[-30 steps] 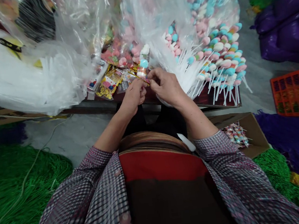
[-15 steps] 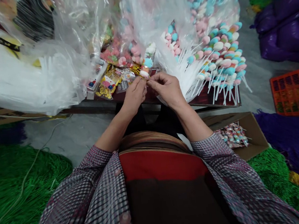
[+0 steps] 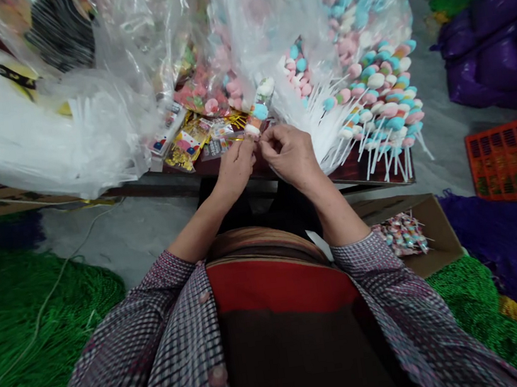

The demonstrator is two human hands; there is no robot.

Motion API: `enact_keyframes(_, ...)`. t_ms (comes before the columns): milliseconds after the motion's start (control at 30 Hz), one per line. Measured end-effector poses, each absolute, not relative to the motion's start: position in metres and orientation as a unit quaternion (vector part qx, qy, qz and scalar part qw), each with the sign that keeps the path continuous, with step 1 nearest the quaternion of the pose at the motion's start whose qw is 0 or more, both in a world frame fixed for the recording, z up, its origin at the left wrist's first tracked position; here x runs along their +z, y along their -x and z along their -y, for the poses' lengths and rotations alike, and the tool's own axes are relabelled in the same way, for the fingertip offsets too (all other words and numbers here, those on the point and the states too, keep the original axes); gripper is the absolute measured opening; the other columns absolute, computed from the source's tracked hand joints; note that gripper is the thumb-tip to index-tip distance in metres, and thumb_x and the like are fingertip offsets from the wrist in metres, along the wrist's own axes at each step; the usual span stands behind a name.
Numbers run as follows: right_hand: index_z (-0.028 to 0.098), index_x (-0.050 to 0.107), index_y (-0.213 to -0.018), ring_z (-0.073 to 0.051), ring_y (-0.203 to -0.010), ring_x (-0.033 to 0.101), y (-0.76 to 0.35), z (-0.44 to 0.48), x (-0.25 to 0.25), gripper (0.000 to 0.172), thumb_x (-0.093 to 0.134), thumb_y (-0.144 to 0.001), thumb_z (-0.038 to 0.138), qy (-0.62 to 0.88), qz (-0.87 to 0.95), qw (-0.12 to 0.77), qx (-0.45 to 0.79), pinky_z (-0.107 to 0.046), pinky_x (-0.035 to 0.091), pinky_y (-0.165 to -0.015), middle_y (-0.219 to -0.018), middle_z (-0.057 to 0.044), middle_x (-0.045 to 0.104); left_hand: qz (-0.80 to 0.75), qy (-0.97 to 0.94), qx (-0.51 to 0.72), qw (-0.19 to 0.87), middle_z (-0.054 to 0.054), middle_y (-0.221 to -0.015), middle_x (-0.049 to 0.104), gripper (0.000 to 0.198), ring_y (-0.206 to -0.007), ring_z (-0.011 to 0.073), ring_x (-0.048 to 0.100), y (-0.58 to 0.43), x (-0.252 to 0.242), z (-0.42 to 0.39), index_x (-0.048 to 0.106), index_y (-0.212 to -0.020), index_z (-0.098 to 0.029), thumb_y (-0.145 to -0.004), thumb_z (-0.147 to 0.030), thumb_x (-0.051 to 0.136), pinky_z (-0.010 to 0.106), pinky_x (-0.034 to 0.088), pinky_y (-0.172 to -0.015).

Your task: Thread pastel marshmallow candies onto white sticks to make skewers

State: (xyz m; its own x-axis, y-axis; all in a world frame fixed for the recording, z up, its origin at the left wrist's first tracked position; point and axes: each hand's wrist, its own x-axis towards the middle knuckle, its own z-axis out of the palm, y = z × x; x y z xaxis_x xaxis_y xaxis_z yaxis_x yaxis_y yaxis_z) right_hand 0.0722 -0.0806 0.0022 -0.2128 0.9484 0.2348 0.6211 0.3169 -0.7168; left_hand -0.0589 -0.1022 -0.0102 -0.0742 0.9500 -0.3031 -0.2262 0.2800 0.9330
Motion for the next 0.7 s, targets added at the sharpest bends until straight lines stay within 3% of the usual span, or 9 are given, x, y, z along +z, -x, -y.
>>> enact_keyframes(200,0.021,0.073,-0.080,-0.016,-0.077,0.061,-0.075,0.086,-0.006,0.008,0.070,-0.085,0.026,0.518,0.651,0.409,0.375,-0.031,0.049,-0.077,-0.080,0.000,0.069,-0.516,-0.274,0.517,0.626,-0.006,-0.063,0.042,0.031,-0.045,0.0032,0.032,0.057,-0.001,0.100,0.052,-0.073,-0.019,-0.101,-0.028,0.061,0.017,0.020,-0.040)
enact_keyframes(333,0.020,0.069,-0.073,-0.012,-0.065,0.052,-0.074,0.091,-0.011,0.022,0.075,-0.084,0.038,0.521,0.561,0.453,0.457,-0.027,0.044,-0.065,-0.069,0.003,0.063,-0.485,-0.263,0.504,0.665,-0.008,-0.064,0.045,0.033,-0.042,0.0010,0.027,0.055,0.006,0.103,0.049,-0.073,-0.019,-0.101,-0.031,0.061,0.015,0.017,-0.038)
enact_keyframes(433,0.020,0.065,-0.070,-0.010,-0.060,0.045,-0.076,0.093,-0.010,0.035,0.079,-0.080,0.052,0.527,0.533,0.452,0.484,-0.025,0.039,-0.059,-0.067,0.004,0.061,-0.469,-0.246,0.471,0.705,-0.010,-0.054,0.035,0.039,-0.037,0.0010,0.020,0.054,0.013,0.107,0.047,-0.068,-0.018,-0.105,-0.027,0.049,0.014,0.017,-0.036)
enact_keyframes(600,0.020,0.062,-0.065,-0.010,-0.062,0.048,-0.086,0.093,-0.010,0.051,0.084,-0.069,0.066,0.495,0.537,0.429,0.532,-0.026,0.043,-0.064,-0.065,0.004,0.060,-0.430,-0.257,0.412,0.761,-0.010,-0.043,0.026,0.046,-0.031,0.0010,0.019,0.060,0.020,0.111,0.053,-0.060,-0.017,-0.105,-0.022,0.042,0.013,0.017,-0.035)
enact_keyframes(700,0.020,0.067,-0.071,-0.012,-0.069,0.056,-0.095,0.092,-0.010,0.050,0.091,-0.062,0.064,0.444,0.528,0.425,0.587,-0.028,0.050,-0.073,-0.071,0.003,0.064,-0.399,-0.254,0.369,0.800,-0.009,-0.040,0.024,0.049,-0.028,0.0011,0.019,0.064,0.024,0.114,0.053,-0.056,-0.015,-0.103,-0.019,0.041,0.013,0.018,-0.034)
